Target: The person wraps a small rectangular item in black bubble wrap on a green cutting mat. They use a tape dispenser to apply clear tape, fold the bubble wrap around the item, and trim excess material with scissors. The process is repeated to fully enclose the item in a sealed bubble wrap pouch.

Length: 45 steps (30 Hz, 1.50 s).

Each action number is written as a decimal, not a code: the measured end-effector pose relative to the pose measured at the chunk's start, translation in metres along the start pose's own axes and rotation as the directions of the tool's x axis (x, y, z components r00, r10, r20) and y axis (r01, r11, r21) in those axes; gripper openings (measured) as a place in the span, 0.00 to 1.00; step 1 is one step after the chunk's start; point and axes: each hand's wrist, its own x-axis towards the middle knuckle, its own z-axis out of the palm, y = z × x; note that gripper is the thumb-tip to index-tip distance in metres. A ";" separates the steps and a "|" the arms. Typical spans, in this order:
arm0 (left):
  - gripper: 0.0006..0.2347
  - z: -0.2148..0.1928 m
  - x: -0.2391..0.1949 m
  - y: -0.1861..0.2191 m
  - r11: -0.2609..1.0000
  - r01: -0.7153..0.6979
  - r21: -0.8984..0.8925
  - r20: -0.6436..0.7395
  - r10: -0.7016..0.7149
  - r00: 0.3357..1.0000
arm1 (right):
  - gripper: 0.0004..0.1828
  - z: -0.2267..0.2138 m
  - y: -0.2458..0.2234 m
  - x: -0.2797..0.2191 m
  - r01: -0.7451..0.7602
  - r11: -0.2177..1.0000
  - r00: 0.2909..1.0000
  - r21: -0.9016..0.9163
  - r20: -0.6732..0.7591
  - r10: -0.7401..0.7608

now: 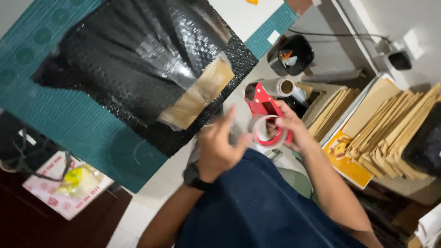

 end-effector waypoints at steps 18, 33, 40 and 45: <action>0.15 0.020 0.076 0.016 0.991 -0.124 0.048 0.540 0.079 0.838 | 0.48 0.012 -0.023 0.005 0.242 0.875 0.948 -0.419 -0.091 -0.306; 0.20 0.115 0.084 0.079 0.870 0.389 -0.302 0.277 -0.311 0.909 | 0.37 -0.066 -0.115 0.264 0.209 -0.064 0.910 -0.976 0.218 -0.353; 0.12 0.170 0.083 0.062 0.883 0.470 -0.010 0.082 -0.468 0.880 | 0.15 -0.069 -0.102 0.230 0.390 0.191 0.784 -0.901 0.216 -0.582; 0.15 0.242 0.083 0.034 0.909 0.414 -0.049 0.275 -0.386 0.881 | 0.61 -0.150 -0.069 0.141 -0.102 0.995 0.968 0.016 0.231 0.096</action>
